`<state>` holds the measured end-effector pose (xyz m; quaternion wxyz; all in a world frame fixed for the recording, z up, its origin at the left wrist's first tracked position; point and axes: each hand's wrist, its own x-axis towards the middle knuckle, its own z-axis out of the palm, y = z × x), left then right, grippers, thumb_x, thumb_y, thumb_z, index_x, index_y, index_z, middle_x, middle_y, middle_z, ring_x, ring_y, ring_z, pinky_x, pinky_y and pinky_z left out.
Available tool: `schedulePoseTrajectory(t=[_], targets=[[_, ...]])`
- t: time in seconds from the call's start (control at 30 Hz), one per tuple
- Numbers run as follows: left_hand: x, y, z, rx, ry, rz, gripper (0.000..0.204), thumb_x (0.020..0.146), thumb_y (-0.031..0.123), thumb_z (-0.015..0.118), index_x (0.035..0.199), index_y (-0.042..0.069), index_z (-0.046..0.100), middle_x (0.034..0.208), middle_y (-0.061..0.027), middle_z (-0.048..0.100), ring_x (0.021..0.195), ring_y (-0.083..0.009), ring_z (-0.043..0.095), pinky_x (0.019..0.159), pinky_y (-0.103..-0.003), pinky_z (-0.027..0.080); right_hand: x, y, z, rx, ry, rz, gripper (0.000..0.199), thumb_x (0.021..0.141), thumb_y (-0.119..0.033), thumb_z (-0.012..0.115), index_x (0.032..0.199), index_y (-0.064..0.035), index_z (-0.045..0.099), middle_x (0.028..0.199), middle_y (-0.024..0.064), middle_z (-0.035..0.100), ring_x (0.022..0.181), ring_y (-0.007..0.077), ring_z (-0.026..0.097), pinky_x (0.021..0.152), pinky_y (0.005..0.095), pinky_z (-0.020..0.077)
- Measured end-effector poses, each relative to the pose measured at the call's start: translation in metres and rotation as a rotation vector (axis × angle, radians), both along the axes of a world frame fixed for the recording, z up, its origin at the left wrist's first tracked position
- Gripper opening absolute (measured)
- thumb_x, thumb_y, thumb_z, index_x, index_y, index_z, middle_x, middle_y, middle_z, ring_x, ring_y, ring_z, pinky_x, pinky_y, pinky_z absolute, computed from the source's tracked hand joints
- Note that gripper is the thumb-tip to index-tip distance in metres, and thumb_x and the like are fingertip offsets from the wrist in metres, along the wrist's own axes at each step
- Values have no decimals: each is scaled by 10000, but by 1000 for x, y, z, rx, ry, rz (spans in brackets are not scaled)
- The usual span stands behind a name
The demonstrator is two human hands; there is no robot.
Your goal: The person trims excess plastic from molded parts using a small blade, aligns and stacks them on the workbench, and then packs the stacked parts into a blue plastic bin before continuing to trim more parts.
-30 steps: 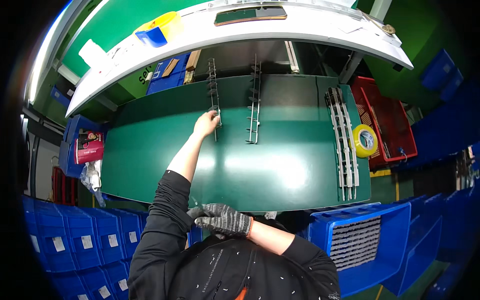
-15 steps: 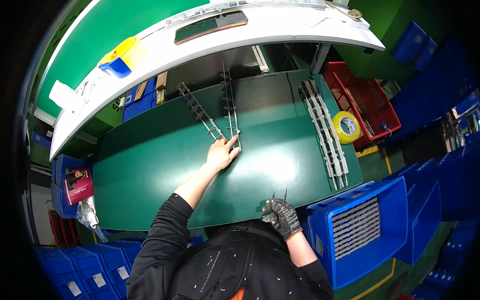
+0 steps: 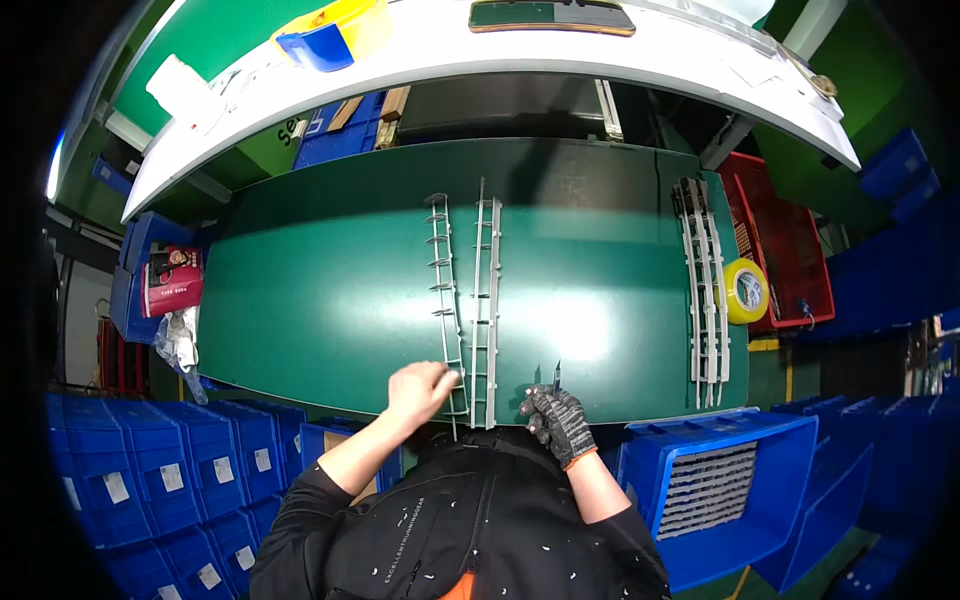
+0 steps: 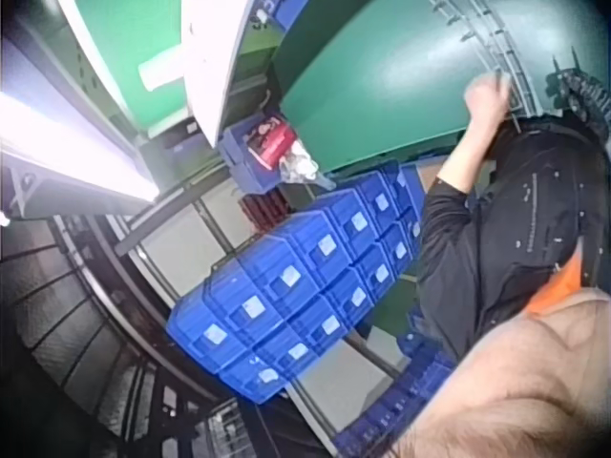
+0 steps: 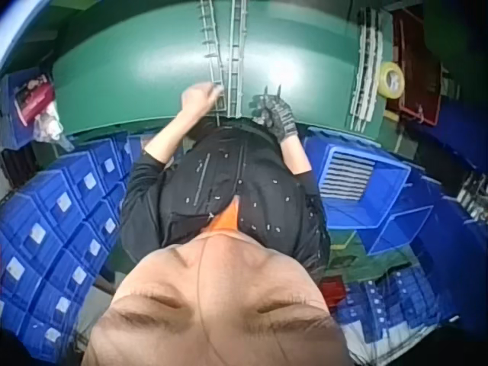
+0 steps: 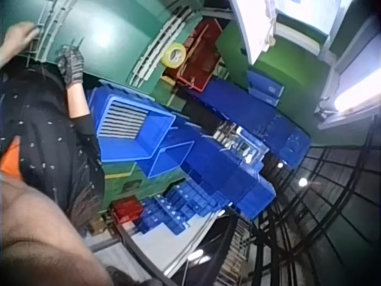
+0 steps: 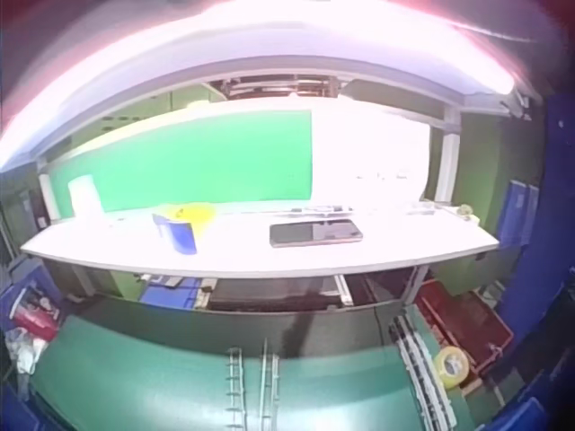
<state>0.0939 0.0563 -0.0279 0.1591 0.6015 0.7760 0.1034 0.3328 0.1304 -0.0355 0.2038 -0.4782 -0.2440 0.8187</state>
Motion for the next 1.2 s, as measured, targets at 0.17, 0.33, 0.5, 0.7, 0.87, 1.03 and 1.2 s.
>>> schedulePoseTrajectory(t=[0.17,0.33,0.5,0.7,0.87,1.03,1.2], targets=[[-37,36,-51,207,-159,455,424,715,320,664,990,15,559,833,-111,588,794,-274,571,715,-372,463,-6,-8,-7,-86,80,-172,223,860,-289,539,913,-73,539,671,54,584,434,122,507,344,220,373],[-17,75,-64,214,28,458,556,631,310,722,1012,-30,503,865,-149,583,884,-327,553,801,-396,451,-18,-7,-7,21,66,-64,184,872,-272,538,897,-90,541,668,42,578,455,120,522,345,215,371],[-76,64,-79,46,-553,604,236,679,50,586,887,6,486,822,-127,570,755,-246,580,679,-334,486,-35,8,20,87,15,-72,164,863,-250,555,884,-88,571,671,27,585,465,101,525,371,204,370],[-55,-6,27,-42,-1375,318,288,780,-60,457,1050,28,408,890,-97,569,671,-132,579,604,-256,496,-45,36,48,393,14,-43,158,832,-123,577,968,-43,590,659,39,572,421,62,440,383,178,342],[-27,-50,39,-271,-1561,101,384,799,-63,508,1142,39,368,943,-159,591,735,-177,609,643,-278,507,-75,49,81,397,40,-169,182,832,-165,582,965,-41,580,634,13,552,410,56,434,372,175,328],[-38,-63,41,-252,-1640,-101,416,820,102,567,1189,-16,414,1052,-174,572,920,-200,586,779,-316,486,-80,44,89,414,94,-150,105,806,-128,599,838,-30,578,618,4,539,416,62,441,370,186,334],[-34,-26,51,-2,-1741,32,566,851,362,539,1224,-50,426,1158,-205,528,1018,-254,561,807,-361,488,-88,40,102,368,163,-88,153,793,-148,591,866,-14,571,584,11,519,395,74,436,345,184,321]])
